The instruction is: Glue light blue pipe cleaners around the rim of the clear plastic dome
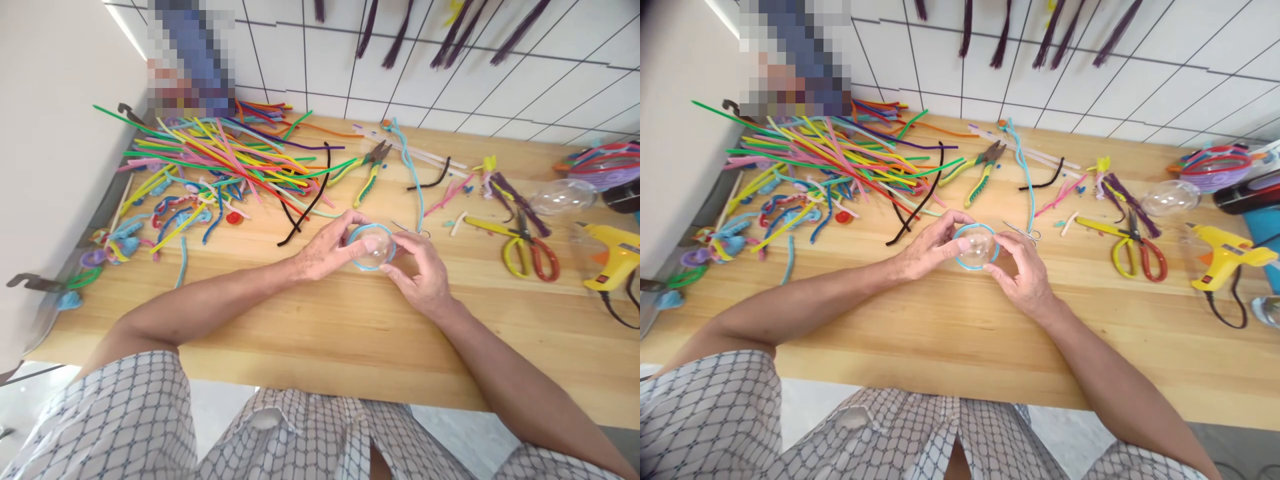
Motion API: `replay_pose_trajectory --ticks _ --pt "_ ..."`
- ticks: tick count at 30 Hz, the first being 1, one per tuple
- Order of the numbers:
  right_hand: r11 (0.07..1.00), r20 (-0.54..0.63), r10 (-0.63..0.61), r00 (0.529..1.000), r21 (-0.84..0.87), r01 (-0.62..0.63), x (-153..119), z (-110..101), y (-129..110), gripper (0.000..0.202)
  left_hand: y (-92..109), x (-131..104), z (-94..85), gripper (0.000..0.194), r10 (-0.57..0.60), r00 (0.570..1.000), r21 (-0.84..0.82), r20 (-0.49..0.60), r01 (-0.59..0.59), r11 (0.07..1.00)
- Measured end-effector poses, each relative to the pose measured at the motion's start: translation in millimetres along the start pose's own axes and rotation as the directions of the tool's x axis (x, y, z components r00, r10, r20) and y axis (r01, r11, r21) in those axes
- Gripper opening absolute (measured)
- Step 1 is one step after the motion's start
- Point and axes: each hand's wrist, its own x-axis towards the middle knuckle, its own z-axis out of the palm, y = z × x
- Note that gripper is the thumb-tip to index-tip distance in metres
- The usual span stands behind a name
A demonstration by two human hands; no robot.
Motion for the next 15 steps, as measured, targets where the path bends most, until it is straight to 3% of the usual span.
replay_pose_trajectory --ticks 9,15 --pt "0.986 -0.032 -0.133 0.991 -0.101 0.129 -5 6 -13 0.064 6 -4 4.7 0.035 -0.031 0.997 0.070 -0.073 0.036 0.997" --pt "0.999 -0.041 -0.035 0.999 -0.036 0.034 -2 6 -11 0.058 -4 -2 5.3 0.043 0.024 0.999 0.028 -0.034 -0.023 0.999"
